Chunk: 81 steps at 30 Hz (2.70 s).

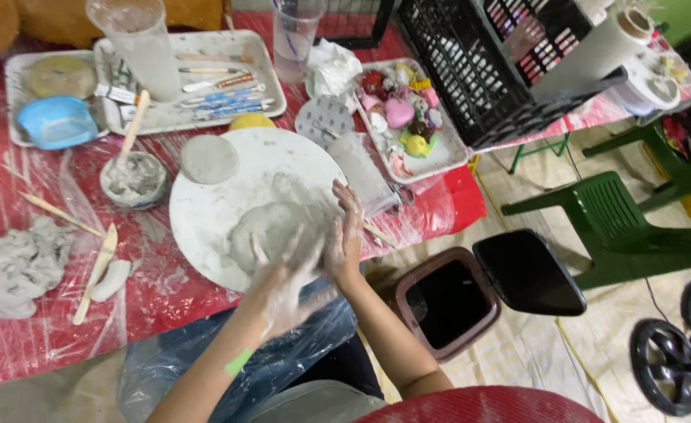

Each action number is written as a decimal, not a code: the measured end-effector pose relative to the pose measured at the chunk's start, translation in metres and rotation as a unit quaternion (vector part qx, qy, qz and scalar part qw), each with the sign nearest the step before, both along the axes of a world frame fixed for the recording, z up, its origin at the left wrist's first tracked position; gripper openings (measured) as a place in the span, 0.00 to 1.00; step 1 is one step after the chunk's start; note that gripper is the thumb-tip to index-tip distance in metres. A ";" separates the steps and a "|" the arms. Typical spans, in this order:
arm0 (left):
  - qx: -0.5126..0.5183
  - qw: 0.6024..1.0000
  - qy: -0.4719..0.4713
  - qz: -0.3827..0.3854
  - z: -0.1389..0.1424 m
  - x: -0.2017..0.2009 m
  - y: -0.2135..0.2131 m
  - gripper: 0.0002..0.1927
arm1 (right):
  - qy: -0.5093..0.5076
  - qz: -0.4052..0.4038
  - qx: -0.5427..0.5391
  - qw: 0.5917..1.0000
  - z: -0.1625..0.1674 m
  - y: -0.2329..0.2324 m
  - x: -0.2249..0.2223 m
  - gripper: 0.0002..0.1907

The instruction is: The person works at a table covered in plastic, pressing and flattening a slab of clay on a round white bat. They pour water and brush clay slurry onto the slab, smooth it with their hands, pat it with a sponge, and shape its edges with a wooden modeling tool.

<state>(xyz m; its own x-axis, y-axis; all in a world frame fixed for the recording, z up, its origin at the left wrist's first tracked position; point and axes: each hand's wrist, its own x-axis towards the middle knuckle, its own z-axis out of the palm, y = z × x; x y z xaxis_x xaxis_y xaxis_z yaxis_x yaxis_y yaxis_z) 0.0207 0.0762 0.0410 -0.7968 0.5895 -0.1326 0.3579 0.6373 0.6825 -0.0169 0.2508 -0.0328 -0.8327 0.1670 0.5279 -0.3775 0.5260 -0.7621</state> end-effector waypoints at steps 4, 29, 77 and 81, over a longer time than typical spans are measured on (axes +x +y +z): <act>0.077 0.994 0.055 0.061 -0.011 -0.007 -0.031 0.47 | 0.014 0.009 -0.021 1.000 0.002 -0.002 0.001 0.26; -0.007 0.955 0.286 0.077 -0.036 -0.024 -0.069 0.39 | -0.004 0.013 -0.053 0.998 0.000 -0.004 0.004 0.26; 0.042 0.929 0.356 0.094 -0.116 -0.051 -0.102 0.47 | -0.181 0.069 0.346 0.918 0.057 0.003 -0.071 0.35; 0.004 0.925 0.363 0.109 -0.114 -0.044 -0.097 0.45 | -0.116 0.096 0.431 0.889 0.037 -0.006 -0.067 0.40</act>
